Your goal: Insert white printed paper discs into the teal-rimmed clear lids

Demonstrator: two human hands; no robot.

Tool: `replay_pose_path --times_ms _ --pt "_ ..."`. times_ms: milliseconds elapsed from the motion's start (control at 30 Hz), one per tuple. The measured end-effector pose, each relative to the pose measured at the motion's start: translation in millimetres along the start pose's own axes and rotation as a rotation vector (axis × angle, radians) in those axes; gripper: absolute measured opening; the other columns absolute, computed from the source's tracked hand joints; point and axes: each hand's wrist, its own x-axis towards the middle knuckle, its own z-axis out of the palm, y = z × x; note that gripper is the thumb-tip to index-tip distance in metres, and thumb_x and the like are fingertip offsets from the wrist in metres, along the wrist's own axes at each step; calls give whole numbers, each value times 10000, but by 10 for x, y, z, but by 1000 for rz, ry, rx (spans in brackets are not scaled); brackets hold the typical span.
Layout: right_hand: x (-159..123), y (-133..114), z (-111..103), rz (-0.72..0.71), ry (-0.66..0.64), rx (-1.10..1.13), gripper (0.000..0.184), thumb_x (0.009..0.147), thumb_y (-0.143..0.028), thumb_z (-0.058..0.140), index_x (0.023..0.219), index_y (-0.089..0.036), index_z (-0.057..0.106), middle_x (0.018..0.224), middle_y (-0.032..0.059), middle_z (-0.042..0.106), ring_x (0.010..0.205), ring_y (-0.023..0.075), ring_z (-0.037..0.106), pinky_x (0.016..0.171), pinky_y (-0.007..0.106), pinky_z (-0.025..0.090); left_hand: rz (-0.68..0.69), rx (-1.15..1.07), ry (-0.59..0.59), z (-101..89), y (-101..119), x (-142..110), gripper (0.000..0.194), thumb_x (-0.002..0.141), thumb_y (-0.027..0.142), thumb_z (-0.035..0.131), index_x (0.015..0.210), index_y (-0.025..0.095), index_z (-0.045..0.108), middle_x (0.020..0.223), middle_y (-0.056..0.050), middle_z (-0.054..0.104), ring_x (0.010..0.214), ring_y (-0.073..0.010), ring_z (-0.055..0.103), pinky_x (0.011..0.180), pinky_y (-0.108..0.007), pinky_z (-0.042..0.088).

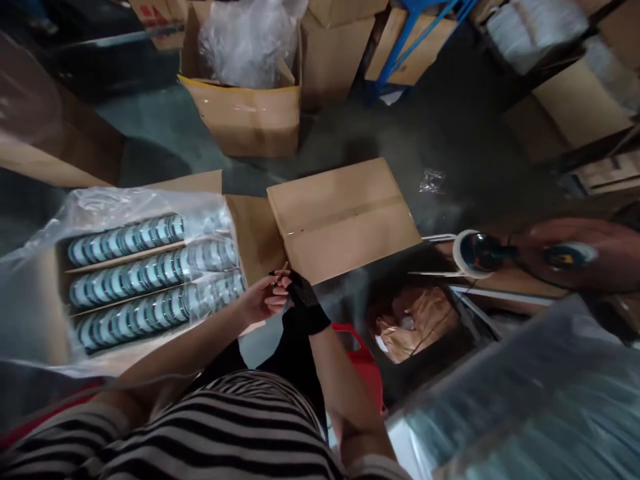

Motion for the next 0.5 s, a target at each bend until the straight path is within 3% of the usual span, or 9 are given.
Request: replay_pose_path --times_ms 100,200,267,367,500 --pt "168 -158 -339 76 -27 59 347 797 -539 693 869 -202 651 732 -7 574 578 95 471 516 228 419 -51 -56 -25 86 -87 335 195 808 284 730 846 179 569 593 69 391 388 -23 287 390 -148 203" --pt "394 -261 -482 71 15 12 387 800 -582 672 806 -201 602 660 -30 521 528 84 434 474 212 383 -40 45 103 -8 -111 544 281 850 435 688 924 172 620 740 -8 579 524 -89 523 465 -192 374" --pt "562 -288 -517 31 91 -55 414 797 -605 656 774 -198 581 663 -23 534 554 90 466 497 213 407 -9 139 250 -156 -77 633 348 852 485 667 978 161 642 868 -53 650 670 -141 623 575 -242 463" --pt "806 -265 -568 59 165 -86 414 786 -611 640 774 -204 565 648 -28 524 577 97 502 528 214 443 81 222 483 -463 7 708 314 800 383 724 1018 169 653 915 -47 672 752 -152 650 681 -262 482" --pt "1106 -208 -711 273 62 -127 424 752 -597 647 916 -214 572 666 -45 537 481 86 473 439 205 395 204 266 747 -909 63 781 270 705 265 787 909 155 647 734 -6 628 636 -113 582 643 -229 439"
